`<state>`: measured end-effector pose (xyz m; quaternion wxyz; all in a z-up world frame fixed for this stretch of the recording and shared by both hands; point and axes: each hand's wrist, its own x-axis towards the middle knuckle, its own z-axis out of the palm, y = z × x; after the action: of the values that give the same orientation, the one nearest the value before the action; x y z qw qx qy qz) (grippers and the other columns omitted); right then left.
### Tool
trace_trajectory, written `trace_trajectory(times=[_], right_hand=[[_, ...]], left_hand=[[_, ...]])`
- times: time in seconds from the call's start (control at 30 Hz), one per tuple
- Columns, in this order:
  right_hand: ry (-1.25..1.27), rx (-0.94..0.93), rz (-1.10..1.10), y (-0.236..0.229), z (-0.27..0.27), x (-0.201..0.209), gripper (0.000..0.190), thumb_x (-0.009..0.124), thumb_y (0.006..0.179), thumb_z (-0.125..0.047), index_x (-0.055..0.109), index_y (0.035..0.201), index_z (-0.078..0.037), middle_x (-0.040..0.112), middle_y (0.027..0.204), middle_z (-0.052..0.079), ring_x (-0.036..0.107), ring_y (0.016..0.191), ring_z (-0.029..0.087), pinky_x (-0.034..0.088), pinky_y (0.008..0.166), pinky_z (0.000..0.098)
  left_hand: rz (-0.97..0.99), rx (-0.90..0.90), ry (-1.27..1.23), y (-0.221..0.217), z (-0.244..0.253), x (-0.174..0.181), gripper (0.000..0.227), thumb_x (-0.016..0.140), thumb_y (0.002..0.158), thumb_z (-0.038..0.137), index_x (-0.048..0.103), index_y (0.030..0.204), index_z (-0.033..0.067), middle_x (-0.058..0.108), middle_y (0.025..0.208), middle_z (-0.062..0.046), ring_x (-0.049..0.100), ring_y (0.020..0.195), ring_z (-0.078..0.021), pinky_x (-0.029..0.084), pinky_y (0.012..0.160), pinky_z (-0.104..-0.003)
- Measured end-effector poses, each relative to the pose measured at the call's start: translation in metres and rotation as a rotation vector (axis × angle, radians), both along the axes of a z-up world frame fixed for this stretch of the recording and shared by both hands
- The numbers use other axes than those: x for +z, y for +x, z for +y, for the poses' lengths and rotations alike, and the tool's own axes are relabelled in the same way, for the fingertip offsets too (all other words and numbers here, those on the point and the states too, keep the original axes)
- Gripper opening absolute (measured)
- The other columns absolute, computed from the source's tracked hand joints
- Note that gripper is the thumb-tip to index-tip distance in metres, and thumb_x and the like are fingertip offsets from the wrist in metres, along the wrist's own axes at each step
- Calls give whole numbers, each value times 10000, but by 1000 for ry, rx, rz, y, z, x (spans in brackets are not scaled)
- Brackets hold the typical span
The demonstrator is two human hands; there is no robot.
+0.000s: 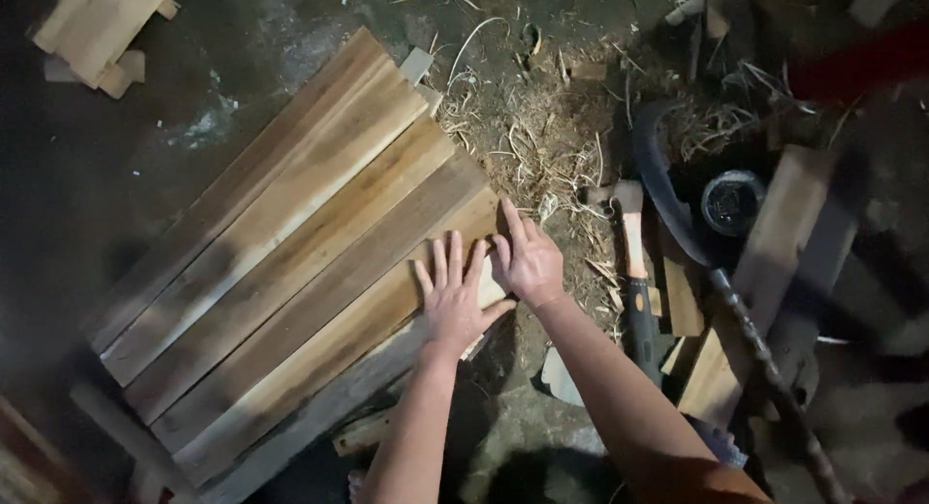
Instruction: The person assembles a wooden crate by arranging planks on a frame and securing them with nails. They use a hammer to drive nails into the wood, ensuring the planks are firmly attached to the structure.
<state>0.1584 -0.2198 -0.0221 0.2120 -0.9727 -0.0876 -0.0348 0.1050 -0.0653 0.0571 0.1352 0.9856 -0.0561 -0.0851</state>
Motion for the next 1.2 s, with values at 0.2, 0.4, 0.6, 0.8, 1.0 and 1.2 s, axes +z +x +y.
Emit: trace_trajectory(times=[0.2,0.4,0.6,0.8,1.0,1.2], right_hand=[[295,-25,306,6,-14,25,573,383,1076,-396,282,1633,-299,641,1300,109,638,1197,344,551,968,464],[801,-258,411,-3,-45,88,545,241,1109,-314,351,1601,-107,632,1357,194,567,1313,384,436,1126,504],[655,-149,465,-8,-36,76,468,454,1074,-291,523,1502,-116,641,1383,201,568,1307,408,444,1123,526],[679,-211,511,66,-8,73,533,420,1087,-458,604,1422,-87,672,1321,210,589,1280,406,427,1110,546],[479,-200,631,83,24,34,581,458,1047,-607,741,1188,-119,756,1089,170,668,1144,393,508,988,547],[372,-112,271,80,26,2,484,537,1074,-469,667,940,-22,693,915,250,678,934,478,545,799,544]], left_hand=[[188,-86,167,5,1,-18,1048,523,820,815,187,1655,277,91,1731,-147,62,1591,-386,30,1218,-694],[22,-81,146,1,2,-30,1027,569,800,812,295,1630,273,182,1713,-150,138,1578,-391,94,1214,-686],[-62,-82,144,-3,2,-37,1006,549,823,814,293,1633,276,176,1718,-150,138,1581,-384,100,1211,-684],[-51,-70,146,-2,3,-34,1059,627,756,789,314,1621,265,219,1703,-152,183,1571,-378,140,1206,-684],[11,-42,118,2,4,-29,1044,553,808,845,283,1632,263,184,1714,-136,166,1573,-368,123,1207,-670],[-79,-37,105,-3,4,-43,1046,603,787,824,306,1630,280,239,1702,-131,218,1568,-353,144,1200,-662]])
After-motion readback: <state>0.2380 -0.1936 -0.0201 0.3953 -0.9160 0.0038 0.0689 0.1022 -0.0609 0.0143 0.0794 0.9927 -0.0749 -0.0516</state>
